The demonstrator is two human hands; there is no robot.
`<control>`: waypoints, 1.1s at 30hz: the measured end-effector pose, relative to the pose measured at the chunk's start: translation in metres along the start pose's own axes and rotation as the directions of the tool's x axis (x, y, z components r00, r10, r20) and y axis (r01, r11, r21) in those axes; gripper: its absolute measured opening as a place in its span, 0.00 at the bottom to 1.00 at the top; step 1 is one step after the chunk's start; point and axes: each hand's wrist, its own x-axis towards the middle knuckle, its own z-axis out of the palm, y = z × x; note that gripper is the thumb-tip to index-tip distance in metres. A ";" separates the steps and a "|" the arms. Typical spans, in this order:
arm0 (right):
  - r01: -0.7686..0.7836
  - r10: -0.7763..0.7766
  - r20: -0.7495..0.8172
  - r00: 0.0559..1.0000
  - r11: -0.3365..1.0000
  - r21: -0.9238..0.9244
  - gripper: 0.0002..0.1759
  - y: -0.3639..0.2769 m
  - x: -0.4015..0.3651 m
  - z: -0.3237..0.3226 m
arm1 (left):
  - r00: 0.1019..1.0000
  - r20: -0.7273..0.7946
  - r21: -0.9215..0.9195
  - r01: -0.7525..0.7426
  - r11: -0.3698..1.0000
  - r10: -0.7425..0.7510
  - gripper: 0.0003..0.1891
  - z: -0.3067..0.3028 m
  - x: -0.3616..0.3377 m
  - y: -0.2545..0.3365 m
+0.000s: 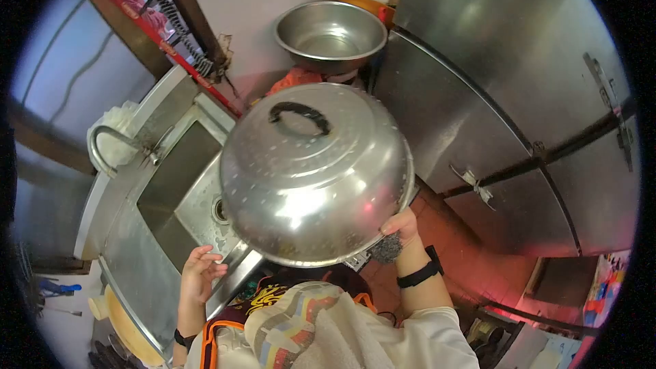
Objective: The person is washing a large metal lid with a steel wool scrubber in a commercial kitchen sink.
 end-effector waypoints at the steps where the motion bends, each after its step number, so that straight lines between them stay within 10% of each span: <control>1: 0.048 -0.047 -0.067 0.997 0.999 0.007 0.39 -0.008 -0.005 0.007 | 0.998 -0.057 0.068 -0.006 0.998 0.010 0.14 0.004 0.005 -0.003; 13: 0.247 -0.269 -0.333 0.904 0.963 -0.106 0.45 -0.027 -0.006 -0.077 | 0.930 -0.282 0.392 -0.114 0.913 0.237 0.10 -0.013 0.048 -0.046; 18: 0.224 -0.257 -0.324 0.910 0.965 -0.136 0.33 0.008 0.008 -0.133 | 0.917 -0.316 0.388 -0.110 0.915 0.244 0.08 -0.011 0.053 -0.054; 25: -0.240 0.191 -0.437 0.879 0.969 -0.060 0.23 0.029 0.024 -0.136 | 0.891 -0.382 0.385 -0.088 0.919 0.245 0.08 -0.012 0.055 -0.055; 26: -0.325 0.229 -0.451 0.863 0.934 -0.147 0.08 0.033 0.026 -0.136 | 0.890 -0.386 0.382 -0.086 0.920 0.243 0.08 -0.013 0.056 -0.056; 33: -0.538 0.472 -0.446 0.760 0.843 -0.024 0.12 0.076 0.037 -0.195 | 0.887 -0.406 0.400 -0.043 0.916 0.219 0.07 -0.019 0.058 -0.058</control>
